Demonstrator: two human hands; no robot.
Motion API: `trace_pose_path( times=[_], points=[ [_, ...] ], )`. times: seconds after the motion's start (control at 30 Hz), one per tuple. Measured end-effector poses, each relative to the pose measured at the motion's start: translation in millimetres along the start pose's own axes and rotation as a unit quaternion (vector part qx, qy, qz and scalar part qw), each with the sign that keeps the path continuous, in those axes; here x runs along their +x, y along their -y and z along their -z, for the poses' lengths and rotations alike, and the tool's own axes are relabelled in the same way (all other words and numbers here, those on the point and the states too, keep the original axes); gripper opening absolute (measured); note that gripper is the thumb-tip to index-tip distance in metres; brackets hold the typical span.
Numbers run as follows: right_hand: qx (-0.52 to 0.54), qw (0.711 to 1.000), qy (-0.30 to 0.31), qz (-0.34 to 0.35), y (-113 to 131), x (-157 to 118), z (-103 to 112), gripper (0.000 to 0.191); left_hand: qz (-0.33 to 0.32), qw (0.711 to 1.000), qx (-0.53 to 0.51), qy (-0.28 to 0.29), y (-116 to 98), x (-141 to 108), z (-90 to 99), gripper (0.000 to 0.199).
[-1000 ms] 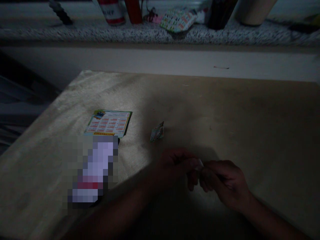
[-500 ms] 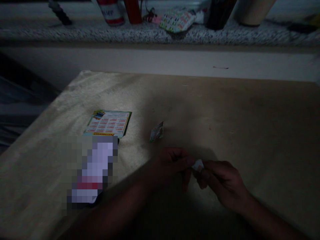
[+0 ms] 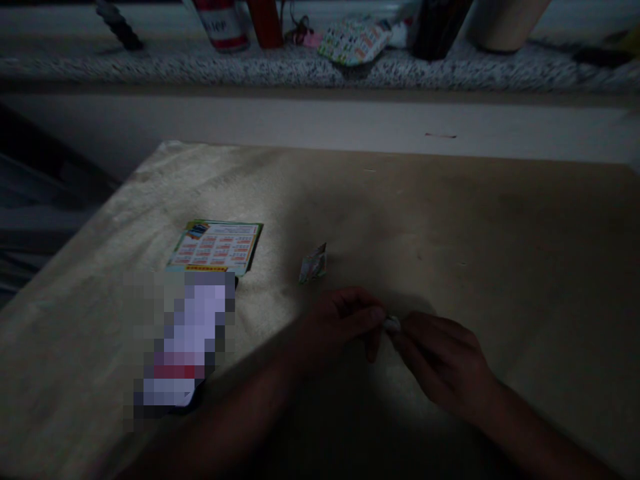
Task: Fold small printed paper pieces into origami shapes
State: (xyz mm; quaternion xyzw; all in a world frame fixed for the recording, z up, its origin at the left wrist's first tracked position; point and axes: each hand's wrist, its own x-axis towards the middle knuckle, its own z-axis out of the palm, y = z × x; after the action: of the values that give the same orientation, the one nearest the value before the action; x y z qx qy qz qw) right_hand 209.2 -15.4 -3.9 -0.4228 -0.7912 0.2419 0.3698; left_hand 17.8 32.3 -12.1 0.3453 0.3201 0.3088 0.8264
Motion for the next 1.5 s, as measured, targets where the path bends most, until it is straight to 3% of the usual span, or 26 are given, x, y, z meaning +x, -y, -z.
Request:
trace_pose_path(
  times=[0.13, 0.37, 0.47, 0.6, 0.7, 0.83, 0.93, 1.03, 1.17, 1.33, 1.4, 1.5],
  points=[
    [-0.003, 1.0, 0.003, -0.001, 1.3, 3.2, 1.0, 0.019, -0.016, 1.0, -0.017, -0.005, 2.8, 0.7, 1.3, 0.024],
    [0.087, 0.995, 0.031, -0.046, 1.5, 3.3, 5.3, 0.022, -0.039, 0.999, 0.001, 0.014, 3.6, -3.5, -0.6, 0.023],
    [0.085, 0.994, 0.013, -0.065, 0.3, 1.4, 4.9, 0.023, -0.092, 0.987, 0.127, -0.029, 4.1, -7.7, -4.4, 0.019],
    [0.089, 0.993, 0.005, -0.073, -0.2, 2.3, 3.6, 0.024, -0.167, 0.939, 0.276, -0.115, 2.7, -12.3, -9.9, 0.021],
    [0.092, 0.993, 0.006, -0.077, -0.7, 2.9, 2.6, 0.024, -0.186, 0.931, 0.286, -0.129, 0.7, -13.2, -12.6, 0.024],
    [0.082, 0.993, -0.007, -0.09, -1.3, 1.3, 1.2, 0.022, -0.163, 0.945, 0.247, -0.138, 2.1, -11.2, -13.0, 0.028],
    [0.083, 0.992, -0.022, -0.094, -1.4, -0.5, 0.5, 0.021, -0.102, 0.968, 0.196, -0.118, 6.3, -8.6, -11.7, 0.036],
    [0.067, 0.993, -0.03, -0.095, -1.7, -2.0, -0.2, 0.021, -0.058, 0.974, 0.199, -0.089, 9.0, -7.5, -10.0, 0.028],
    [0.039, 0.994, -0.041, -0.089, -1.9, -3.0, -0.5, 0.017, -0.053, 0.965, 0.242, -0.085, 8.4, -9.4, -8.8, 0.03],
    [0.06, 0.993, -0.036, -0.091, 1.3, -2.0, 1.3, 0.02, -0.031, 0.96, 0.275, -0.036, 3.4, -13.3, -12.1, 0.035],
    [0.095, 0.989, -0.014, -0.113, 2.9, -2.1, 2.6, 0.021, -0.025, 0.957, 0.288, -0.016, -1.3, -14.6, -13.6, 0.036],
    [0.167, 0.971, 0.017, -0.168, 4.3, -3.8, 4.1, 0.028, -0.068, 0.954, 0.288, 0.041, -9.5, -15.8, -14.2, 0.03]
  ],
)
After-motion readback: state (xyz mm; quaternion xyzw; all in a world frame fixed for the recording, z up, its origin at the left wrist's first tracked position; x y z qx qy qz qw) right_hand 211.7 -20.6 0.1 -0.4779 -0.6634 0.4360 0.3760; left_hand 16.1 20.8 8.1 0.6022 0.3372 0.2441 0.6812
